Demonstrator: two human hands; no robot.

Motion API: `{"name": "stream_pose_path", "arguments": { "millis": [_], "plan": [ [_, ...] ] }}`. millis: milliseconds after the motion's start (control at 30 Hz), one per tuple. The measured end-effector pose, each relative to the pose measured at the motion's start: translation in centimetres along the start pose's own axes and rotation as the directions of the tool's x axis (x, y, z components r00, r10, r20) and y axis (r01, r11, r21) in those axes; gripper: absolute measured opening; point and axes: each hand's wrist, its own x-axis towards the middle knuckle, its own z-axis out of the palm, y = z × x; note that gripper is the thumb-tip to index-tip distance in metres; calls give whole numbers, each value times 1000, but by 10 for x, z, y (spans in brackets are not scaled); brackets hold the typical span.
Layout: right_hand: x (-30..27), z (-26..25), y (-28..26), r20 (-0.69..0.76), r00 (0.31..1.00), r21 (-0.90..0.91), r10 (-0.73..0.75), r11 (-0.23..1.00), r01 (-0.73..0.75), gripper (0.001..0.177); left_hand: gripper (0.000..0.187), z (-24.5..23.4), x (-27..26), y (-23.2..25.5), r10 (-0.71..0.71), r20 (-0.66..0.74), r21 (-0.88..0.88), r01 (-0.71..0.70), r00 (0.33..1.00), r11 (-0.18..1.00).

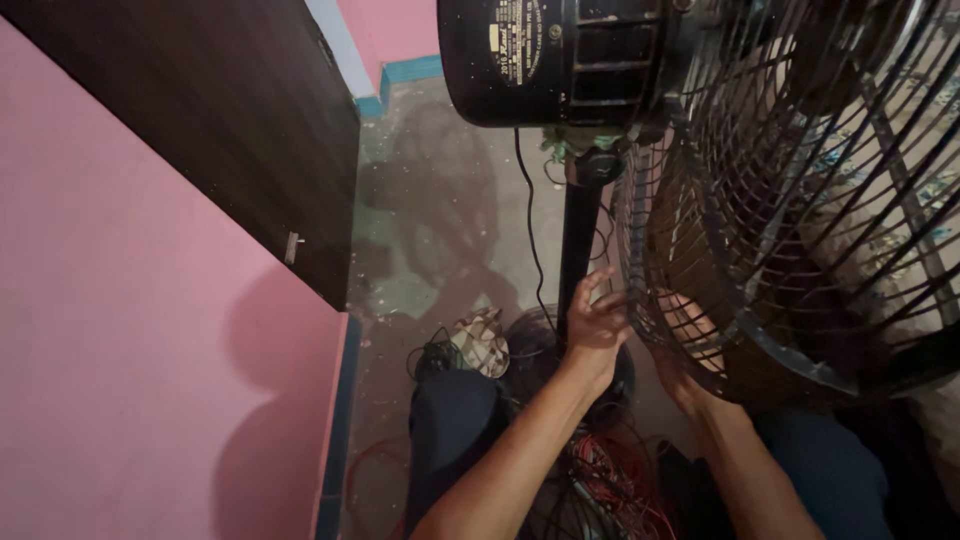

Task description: The person sits on the floor and uses a screwdriver to adjust the fan cage, then aligns and secures the front grille onto the fan. The person handles the fan cage and grille throughout the clip.

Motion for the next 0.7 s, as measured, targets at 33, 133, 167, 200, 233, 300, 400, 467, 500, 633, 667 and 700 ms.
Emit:
{"name": "stream_pose_path", "arguments": {
  "millis": [33,133,167,200,233,300,400,467,500,633,667,700],
  "plan": [
    [0,0,0,-5,1000,6,-3,1000,3,26,62,0,0,0,12,11,6,-12,1000,1000],
    [3,-1,0,-13,1000,-11,0,1000,0,25,66,0,3,-2,42,49,-8,-42,998,999],
    [3,-1,0,-16,1000,-21,3,1000,-3,25,64,-2,3,-3,43,66,-30,-41,997,999],
    [2,-2,1,17,1000,-32,-10,999,11,25,62,-4,2,-4,42,82,-51,-38,996,998],
    [1,-3,1,31,999,-35,-7,999,8,25,62,-5,3,-5,25,40,-24,-24,999,999],
    [0,-4,1,29,1000,-39,-9,999,10,24,61,-5,5,-7,-3,-46,29,4,999,1000],
    [3,-5,1,14,1000,-35,4,999,-3,23,63,-6,5,-6,64,98,-111,-53,993,992],
    [6,-8,1,3,1000,-42,8,999,-8,22,63,-4,7,-5,13,45,13,-14,999,1000],
    [5,-10,2,-11,1000,-42,14,999,-14,22,63,-4,8,-5,-11,16,74,10,1000,997],
    [11,-18,6,-43,998,-34,43,998,-44,22,47,-7,12,-13,-21,-94,-5,20,995,1000],
    [12,-20,7,-40,997,-38,68,997,-70,21,38,-9,15,-17,-8,-97,-33,5,995,999],
    [13,-22,9,-16,1000,-289,12,957,-17,23,29,-11,17,-22,5,-100,-60,-11,995,998]
  ]
}}
